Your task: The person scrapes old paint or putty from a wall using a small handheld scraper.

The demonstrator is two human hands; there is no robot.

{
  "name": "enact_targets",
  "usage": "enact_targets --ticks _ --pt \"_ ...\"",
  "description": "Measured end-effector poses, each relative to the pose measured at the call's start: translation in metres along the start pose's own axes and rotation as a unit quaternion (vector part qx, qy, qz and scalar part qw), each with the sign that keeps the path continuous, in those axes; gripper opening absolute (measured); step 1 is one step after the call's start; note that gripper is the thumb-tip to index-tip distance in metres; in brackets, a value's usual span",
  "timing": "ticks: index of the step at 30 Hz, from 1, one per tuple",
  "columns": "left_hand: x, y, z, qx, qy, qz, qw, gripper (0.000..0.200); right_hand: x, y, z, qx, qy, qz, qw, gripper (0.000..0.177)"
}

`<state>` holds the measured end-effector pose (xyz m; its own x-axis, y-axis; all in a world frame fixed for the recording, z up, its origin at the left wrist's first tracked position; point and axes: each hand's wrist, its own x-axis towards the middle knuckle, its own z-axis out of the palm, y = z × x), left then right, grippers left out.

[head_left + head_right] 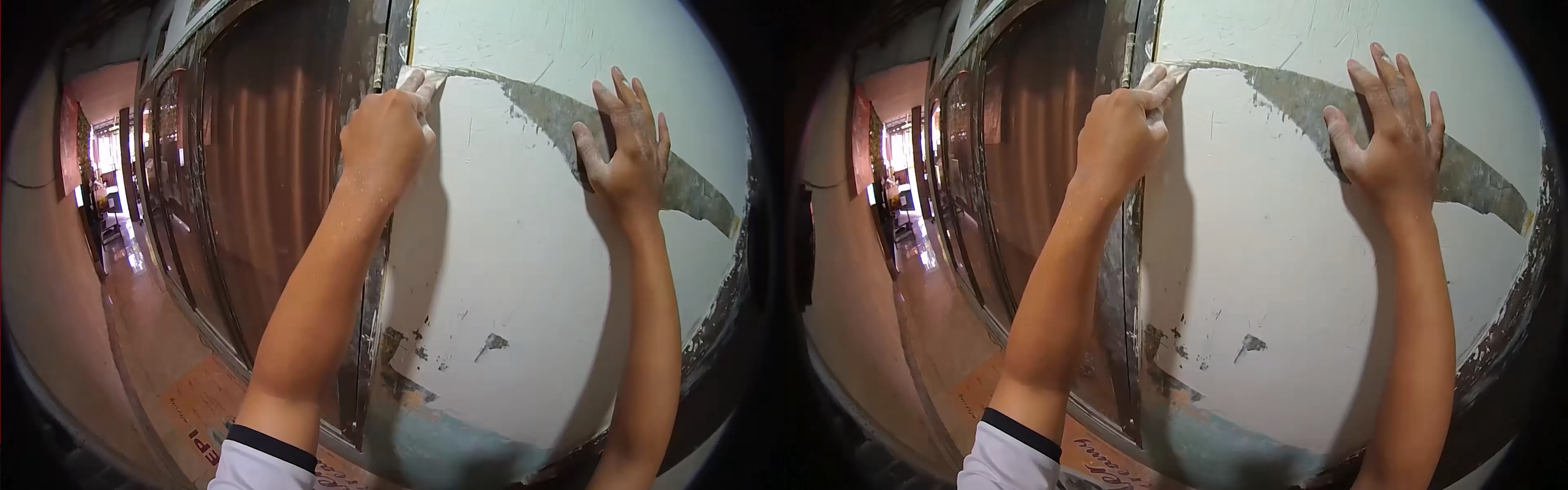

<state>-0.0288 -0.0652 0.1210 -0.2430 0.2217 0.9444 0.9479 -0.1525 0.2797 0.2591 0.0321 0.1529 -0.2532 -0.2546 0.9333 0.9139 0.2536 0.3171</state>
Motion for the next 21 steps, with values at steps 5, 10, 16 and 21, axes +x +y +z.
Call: enact_targets --ticks 5,10,16,21 --pt "0.001 -0.005 0.006 -0.002 -0.009 0.0 1.0 0.031 0.0 0.003 0.004 -0.001 0.006 -0.005 1.0 0.054" --pt "-0.003 -0.001 0.006 -0.03 0.003 0.001 1.0 0.03 0.0 -0.003 -0.002 0.009 0.004 0.005 1.0 0.054" --pt "0.0 -0.006 0.001 0.011 -0.059 -0.015 0.998 0.039 -0.002 0.0 0.001 0.009 0.001 0.0 1.0 0.054" --pt "0.001 -0.007 0.003 -0.007 -0.041 -0.006 0.999 0.031 0.001 -0.001 0.0 0.002 0.004 -0.001 1.0 0.055"
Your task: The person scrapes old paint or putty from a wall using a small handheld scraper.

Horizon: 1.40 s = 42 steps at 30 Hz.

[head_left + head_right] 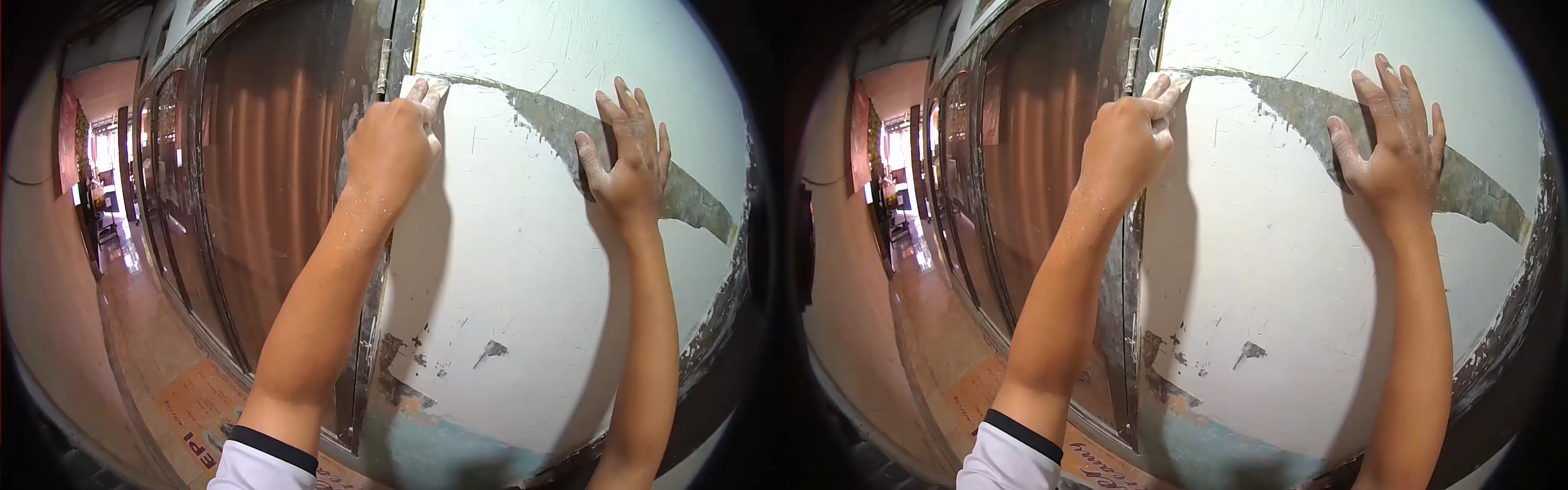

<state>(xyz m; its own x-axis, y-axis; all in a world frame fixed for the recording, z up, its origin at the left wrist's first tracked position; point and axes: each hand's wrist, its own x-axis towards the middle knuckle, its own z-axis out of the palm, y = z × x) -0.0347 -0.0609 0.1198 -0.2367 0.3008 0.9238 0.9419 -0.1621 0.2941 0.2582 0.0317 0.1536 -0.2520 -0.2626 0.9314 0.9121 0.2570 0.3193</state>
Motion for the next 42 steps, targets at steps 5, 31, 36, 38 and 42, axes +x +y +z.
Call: enact_targets --ticks 5,31,36,38,42 --pt "-0.004 -0.004 0.002 -0.029 0.015 0.024 0.999 0.037 -0.001 0.001 0.0 0.008 0.0 -0.001 1.0 0.054" --pt "-0.004 0.003 0.0 -0.081 0.002 0.029 0.996 0.045 -0.002 -0.001 -0.001 0.009 0.006 0.003 1.0 0.053" --pt "0.008 -0.001 0.004 -0.042 -0.015 0.041 0.998 0.045 0.0 -0.006 -0.006 0.016 -0.004 0.02 1.0 0.053" --pt "0.005 0.002 0.002 -0.022 -0.029 0.028 0.999 0.045 -0.001 -0.005 -0.004 0.017 -0.003 0.02 1.0 0.053" --pt "-0.005 0.001 0.007 -0.086 0.049 0.107 0.989 0.047 0.0 -0.008 -0.007 0.012 0.005 0.018 1.0 0.052"
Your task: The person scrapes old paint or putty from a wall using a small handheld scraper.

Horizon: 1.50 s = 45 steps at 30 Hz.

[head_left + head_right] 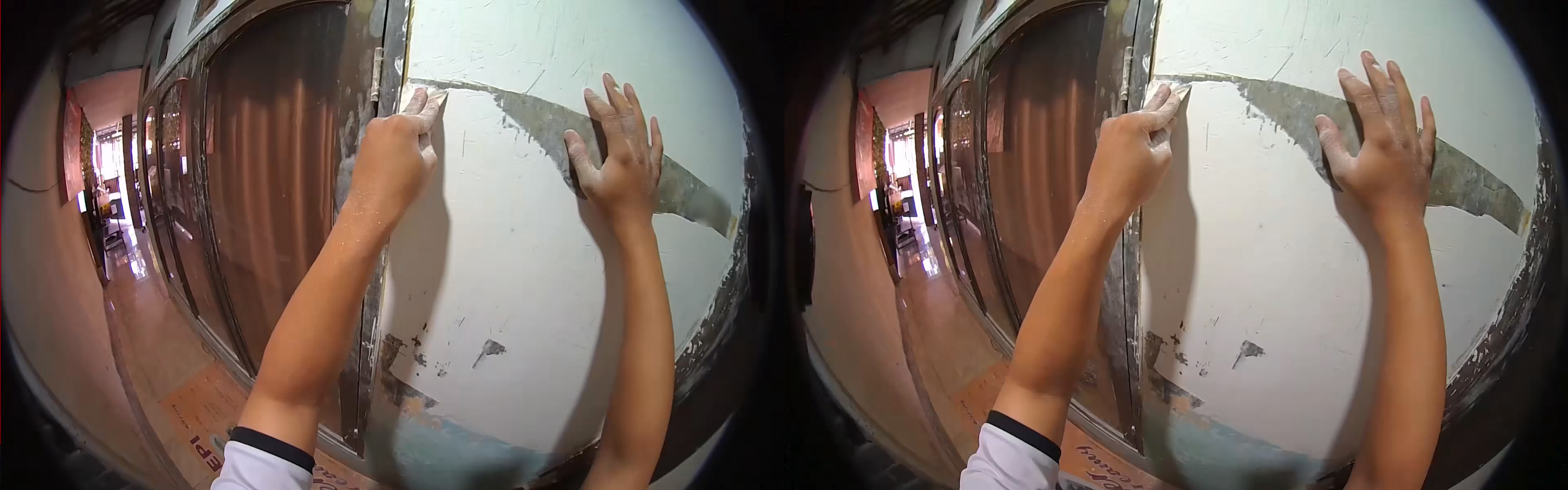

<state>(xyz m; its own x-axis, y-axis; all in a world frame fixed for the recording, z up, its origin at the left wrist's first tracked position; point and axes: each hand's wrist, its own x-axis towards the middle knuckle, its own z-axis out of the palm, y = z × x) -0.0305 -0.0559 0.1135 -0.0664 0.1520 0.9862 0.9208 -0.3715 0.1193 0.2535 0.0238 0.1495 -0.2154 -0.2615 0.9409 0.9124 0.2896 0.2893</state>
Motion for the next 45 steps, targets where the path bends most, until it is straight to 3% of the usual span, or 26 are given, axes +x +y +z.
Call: enact_targets --ticks 4,7,10,11,18,19,22,23,26,27,30,31,32,34,38,40,42,44,45 --pt "0.006 0.01 -0.004 0.008 -0.065 -0.083 0.994 0.044 -0.001 0.004 0.005 0.004 -0.008 -0.004 1.0 0.052" --pt "0.001 0.003 0.001 -0.003 0.004 -0.009 1.0 0.046 0.0 -0.004 -0.004 -0.001 -0.011 0.01 1.0 0.052" --pt "0.008 0.009 -0.006 0.003 -0.07 -0.062 0.996 0.046 0.0 -0.002 -0.002 0.001 -0.008 0.004 1.0 0.053" --pt "0.008 0.005 0.001 -0.004 -0.009 -0.011 1.0 0.046 0.0 0.003 0.001 0.007 -0.004 -0.006 1.0 0.053" --pt "0.0 0.007 0.004 0.018 -0.014 -0.005 1.0 0.048 0.0 0.0 0.0 -0.006 -0.008 0.002 1.0 0.052" --pt "0.009 0.005 0.003 0.047 -0.052 -0.046 0.996 0.048 0.0 -0.005 -0.005 0.003 -0.017 0.015 1.0 0.052" --pt "0.005 0.011 0.003 0.019 -0.05 -0.056 0.997 0.048 -0.002 -0.001 0.001 -0.008 -0.007 0.004 1.0 0.052" --pt "0.0 0.001 0.016 -0.004 0.063 0.047 0.997 0.029 -0.001 0.006 0.006 -0.004 0.003 -0.013 1.0 0.052" --pt "-0.001 0.005 0.011 0.023 -0.009 -0.025 0.999 0.025 -0.001 -0.001 0.0 0.005 -0.002 0.002 1.0 0.052" --pt "0.001 0.005 0.01 0.034 0.012 0.018 0.999 0.025 -0.001 0.001 0.001 0.005 -0.001 -0.003 1.0 0.052" --pt "0.007 0.008 0.011 0.054 0.001 -0.016 0.998 0.028 0.0 0.007 0.006 0.003 0.007 -0.015 1.0 0.052" --pt "0.005 0.007 0.014 0.047 0.056 0.043 0.996 0.038 -0.001 0.003 0.003 -0.004 0.0 -0.003 1.0 0.052" --pt "0.002 0.005 0.012 0.045 0.036 0.04 0.998 0.05 -0.002 0.002 0.002 -0.004 -0.001 -0.002 1.0 0.052" --pt "-0.003 0.013 0.005 0.057 -0.028 -0.007 0.998 0.049 -0.001 0.0 0.0 -0.001 -0.006 0.002 1.0 0.052" --pt "0.005 0.011 0.011 0.038 0.027 0.028 0.999 0.033 -0.002 0.001 0.004 -0.009 0.003 0.002 1.0 0.052" --pt "0.009 0.016 0.008 0.09 -0.055 -0.075 0.992 0.045 -0.001 0.007 0.007 -0.004 0.002 -0.013 1.0 0.053" --pt "0.005 0.014 0.007 0.076 -0.06 -0.078 0.992 0.046 -0.002 0.006 0.006 0.007 0.01 -0.008 1.0 0.052" --pt "-0.002 0.006 0.011 0.028 0.006 0.01 1.0 0.016 -0.001 0.008 0.007 0.006 0.012 -0.011 1.0 0.052" --pt "-0.003 0.008 0.011 0.017 0.032 0.031 0.999 0.015 -0.001 0.008 0.007 0.007 0.012 -0.014 1.0 0.052"
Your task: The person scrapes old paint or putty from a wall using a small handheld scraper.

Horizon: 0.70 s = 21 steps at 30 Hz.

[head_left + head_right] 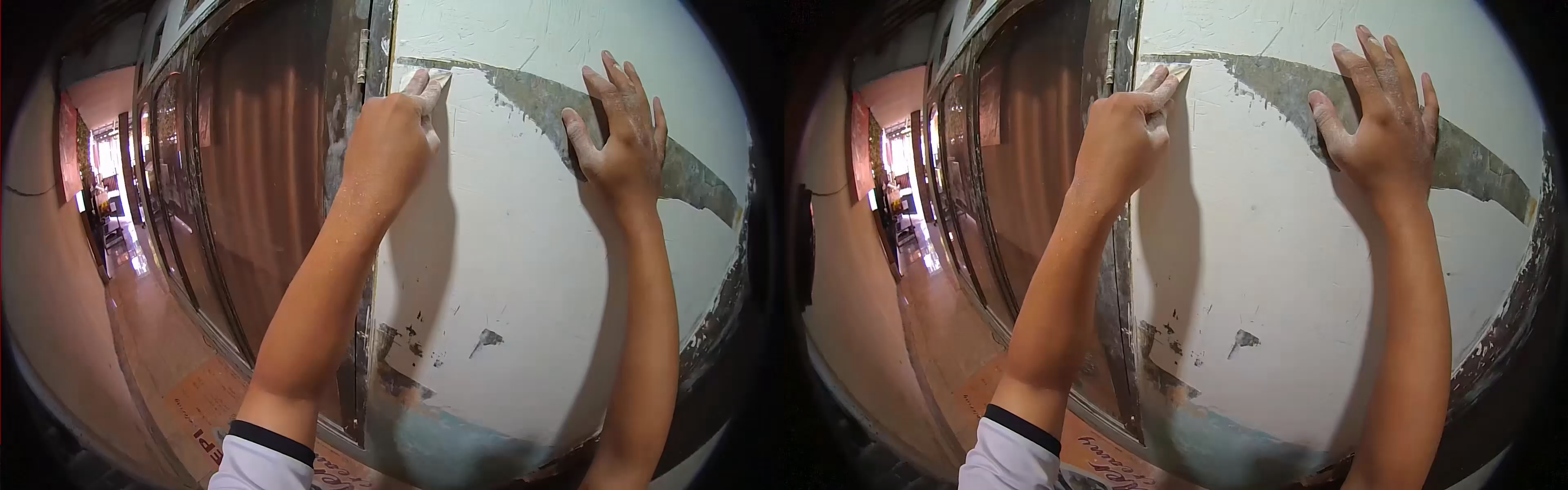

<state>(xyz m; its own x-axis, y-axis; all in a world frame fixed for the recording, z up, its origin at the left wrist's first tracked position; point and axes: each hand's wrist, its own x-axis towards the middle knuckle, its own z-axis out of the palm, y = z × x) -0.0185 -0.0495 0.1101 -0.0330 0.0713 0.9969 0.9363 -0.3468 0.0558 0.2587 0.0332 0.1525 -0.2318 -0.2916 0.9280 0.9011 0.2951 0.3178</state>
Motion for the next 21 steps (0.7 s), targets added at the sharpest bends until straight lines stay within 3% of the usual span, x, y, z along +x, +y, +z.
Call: enact_targets --ticks 4,10,12,19,21 --pt "0.008 0.006 -0.001 0.02 -0.05 -0.063 0.997 0.018 -0.001 -0.004 -0.002 0.0 -0.012 0.01 1.0 0.053" --pt "0.004 0.004 0.0 0.029 -0.057 -0.03 0.997 0.024 -0.001 -0.004 -0.001 -0.008 -0.006 0.012 1.0 0.055" --pt "0.009 0.005 0.005 0.021 -0.008 -0.008 1.0 0.026 0.001 0.001 0.002 -0.011 -0.005 -0.001 1.0 0.056" --pt "0.004 0.018 -0.005 0.063 -0.071 -0.059 0.994 0.029 -0.001 -0.002 -0.003 -0.008 -0.019 -0.002 1.0 0.06" --pt "0.008 0.011 0.006 0.042 -0.048 -0.052 0.997 0.028 -0.001 0.0 -0.001 -0.011 -0.022 -0.008 1.0 0.058"
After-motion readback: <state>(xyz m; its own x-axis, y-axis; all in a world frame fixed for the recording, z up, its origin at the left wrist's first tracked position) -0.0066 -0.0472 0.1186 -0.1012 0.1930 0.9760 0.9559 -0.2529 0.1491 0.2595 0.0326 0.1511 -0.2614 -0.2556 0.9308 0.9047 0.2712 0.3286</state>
